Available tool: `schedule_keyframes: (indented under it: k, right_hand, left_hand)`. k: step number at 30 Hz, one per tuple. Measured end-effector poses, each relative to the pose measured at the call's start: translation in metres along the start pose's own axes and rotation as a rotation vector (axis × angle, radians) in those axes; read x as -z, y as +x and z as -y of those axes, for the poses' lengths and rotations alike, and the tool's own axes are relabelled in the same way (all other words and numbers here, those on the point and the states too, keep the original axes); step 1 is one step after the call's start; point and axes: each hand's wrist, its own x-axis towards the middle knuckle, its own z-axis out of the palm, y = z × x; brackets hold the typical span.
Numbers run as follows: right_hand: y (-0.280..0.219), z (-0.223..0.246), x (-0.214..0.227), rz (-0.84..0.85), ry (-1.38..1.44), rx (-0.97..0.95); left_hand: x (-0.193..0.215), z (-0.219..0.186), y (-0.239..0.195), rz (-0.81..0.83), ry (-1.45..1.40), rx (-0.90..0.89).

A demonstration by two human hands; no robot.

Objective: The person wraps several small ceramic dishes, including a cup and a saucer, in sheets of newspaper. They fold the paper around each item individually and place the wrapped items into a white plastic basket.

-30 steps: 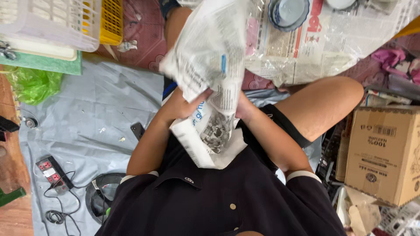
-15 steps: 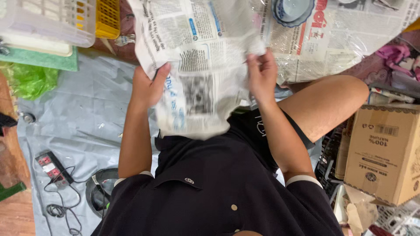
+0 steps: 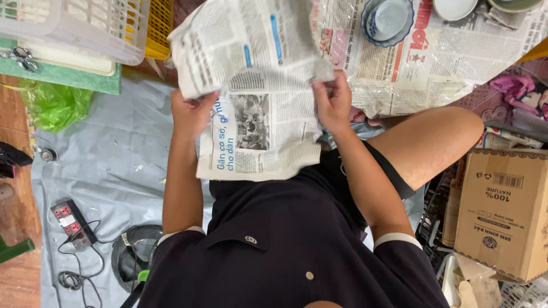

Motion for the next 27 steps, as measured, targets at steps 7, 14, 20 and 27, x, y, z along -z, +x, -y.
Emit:
schedule_keyframes:
  k: [7, 14, 20, 27]
  right_hand:
    - [0.011, -0.01, 0.01, 0.158, -0.043, -0.042]
    - [0.014, -0.026, 0.01, 0.206, -0.019, -0.068]
    - [0.013, -0.022, 0.002, 0.261, 0.272, -0.188]
    - [0.013, -0.02, 0.005, 0.308, 0.223, -0.041]
  left_hand:
    - [0.016, 0.013, -0.002, 0.082, 0.103, -0.047]
    - [0.009, -0.001, 0.002, 0.15, 0.177, -0.271]
    - [-0.002, -0.027, -0.005, 0.157, 0.019, -0.144]
    - [0.0, -0.028, -0.008, 0.1, 0.062, -0.122]
